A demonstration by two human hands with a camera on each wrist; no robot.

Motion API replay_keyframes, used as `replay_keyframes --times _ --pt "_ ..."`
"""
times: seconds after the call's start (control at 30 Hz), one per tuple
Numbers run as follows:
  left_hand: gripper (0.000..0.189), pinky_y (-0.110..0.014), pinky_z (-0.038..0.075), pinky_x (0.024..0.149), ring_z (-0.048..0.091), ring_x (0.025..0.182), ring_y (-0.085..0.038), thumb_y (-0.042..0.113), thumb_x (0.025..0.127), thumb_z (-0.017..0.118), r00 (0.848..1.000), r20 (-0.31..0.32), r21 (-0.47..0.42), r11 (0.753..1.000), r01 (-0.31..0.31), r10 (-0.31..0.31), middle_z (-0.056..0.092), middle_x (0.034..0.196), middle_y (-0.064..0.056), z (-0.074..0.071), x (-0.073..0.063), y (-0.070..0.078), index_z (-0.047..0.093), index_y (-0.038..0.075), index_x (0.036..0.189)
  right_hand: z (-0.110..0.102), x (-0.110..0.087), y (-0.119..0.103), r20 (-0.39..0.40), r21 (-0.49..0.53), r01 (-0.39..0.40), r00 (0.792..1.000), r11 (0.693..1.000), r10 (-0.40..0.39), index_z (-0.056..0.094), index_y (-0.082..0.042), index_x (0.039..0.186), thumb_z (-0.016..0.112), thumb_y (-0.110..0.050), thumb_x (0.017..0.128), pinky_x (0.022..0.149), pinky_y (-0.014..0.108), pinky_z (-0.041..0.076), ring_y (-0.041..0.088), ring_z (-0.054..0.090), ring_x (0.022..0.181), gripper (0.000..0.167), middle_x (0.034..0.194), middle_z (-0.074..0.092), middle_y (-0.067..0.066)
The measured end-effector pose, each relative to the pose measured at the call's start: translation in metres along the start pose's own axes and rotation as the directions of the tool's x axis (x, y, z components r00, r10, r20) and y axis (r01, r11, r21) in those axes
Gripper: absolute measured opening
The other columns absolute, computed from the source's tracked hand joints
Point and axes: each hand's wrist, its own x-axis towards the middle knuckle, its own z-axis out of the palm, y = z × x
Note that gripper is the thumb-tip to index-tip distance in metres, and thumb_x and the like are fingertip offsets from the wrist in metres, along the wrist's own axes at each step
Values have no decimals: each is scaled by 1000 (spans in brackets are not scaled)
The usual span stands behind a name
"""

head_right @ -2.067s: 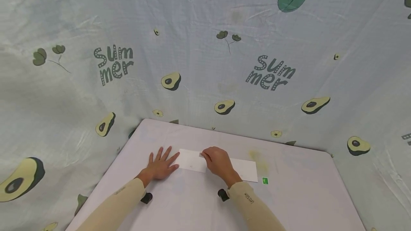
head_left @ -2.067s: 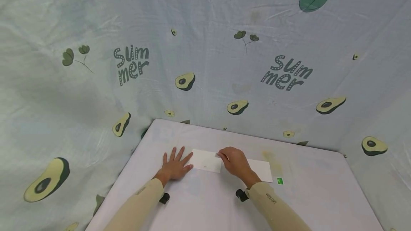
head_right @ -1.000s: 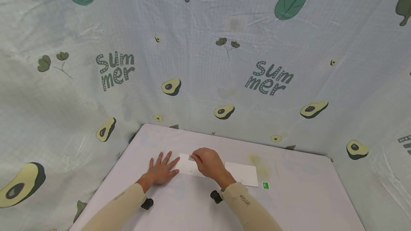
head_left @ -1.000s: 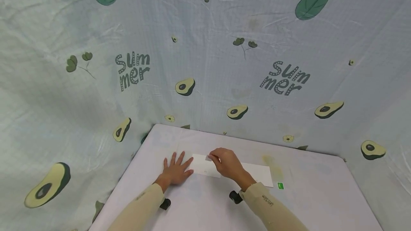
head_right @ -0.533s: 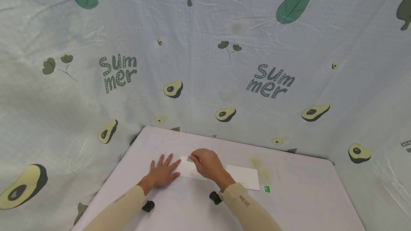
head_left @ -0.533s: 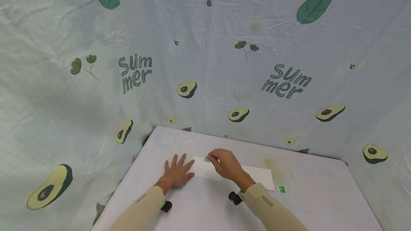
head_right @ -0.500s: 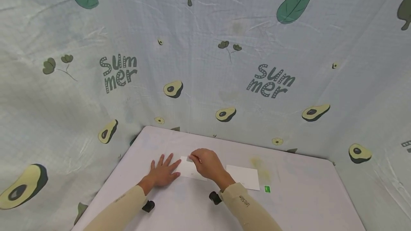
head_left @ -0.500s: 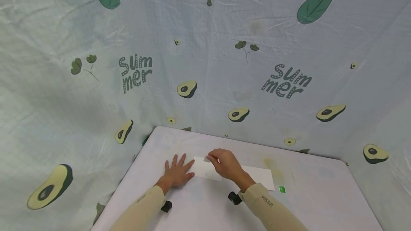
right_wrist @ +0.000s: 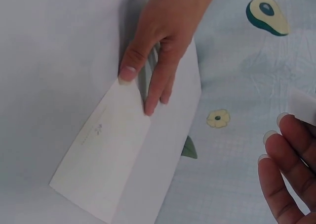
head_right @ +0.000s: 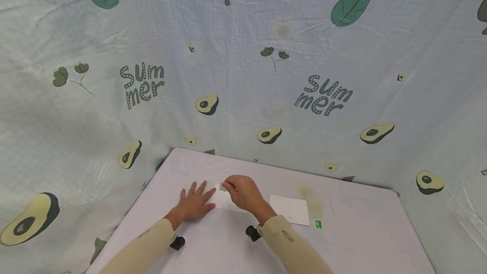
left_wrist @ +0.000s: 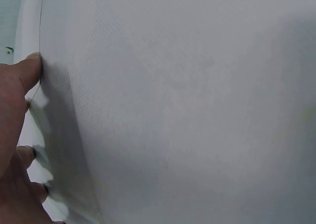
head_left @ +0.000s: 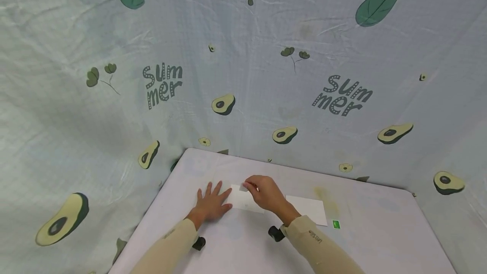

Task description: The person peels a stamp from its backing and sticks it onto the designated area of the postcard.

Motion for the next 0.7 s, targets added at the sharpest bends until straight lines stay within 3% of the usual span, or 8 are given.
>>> replay_keyframes --times 0.27,0.47,0.57,0.7 --pt "69 -80 14 120 17 159 -52 53 101 61 1000 -7 -39 999 -10 10 29 172 -17 -4 1 1 45 18 159 2 0 1 14 80 -40 999 996 39 78 -7 108 65 -17 104 68 20 52 9 58 76 17 93 78 2" --pt "70 -76 22 121 27 157 -49 50 99 65 995 -73 -77 994 -80 75 35 169 -17 -12 -3 5 48 14 157 3 0 5 42 99 -84 996 992 80 78 -8 108 64 -18 104 69 21 53 10 59 76 18 94 78 3" --pt "69 -71 25 123 32 156 -45 47 100 67 988 -102 -167 977 -132 116 39 167 -17 -18 -6 8 49 10 155 4 0 8 51 110 -110 993 988 105 78 -8 108 64 -19 105 71 22 55 10 61 77 18 94 78 2" --pt "68 -60 34 124 40 154 -39 43 100 69 982 -116 -311 934 -178 149 44 165 -15 -26 -9 14 50 7 154 6 0 13 59 126 -137 990 982 131 78 -9 108 64 -20 104 72 21 55 9 60 77 19 92 77 1"
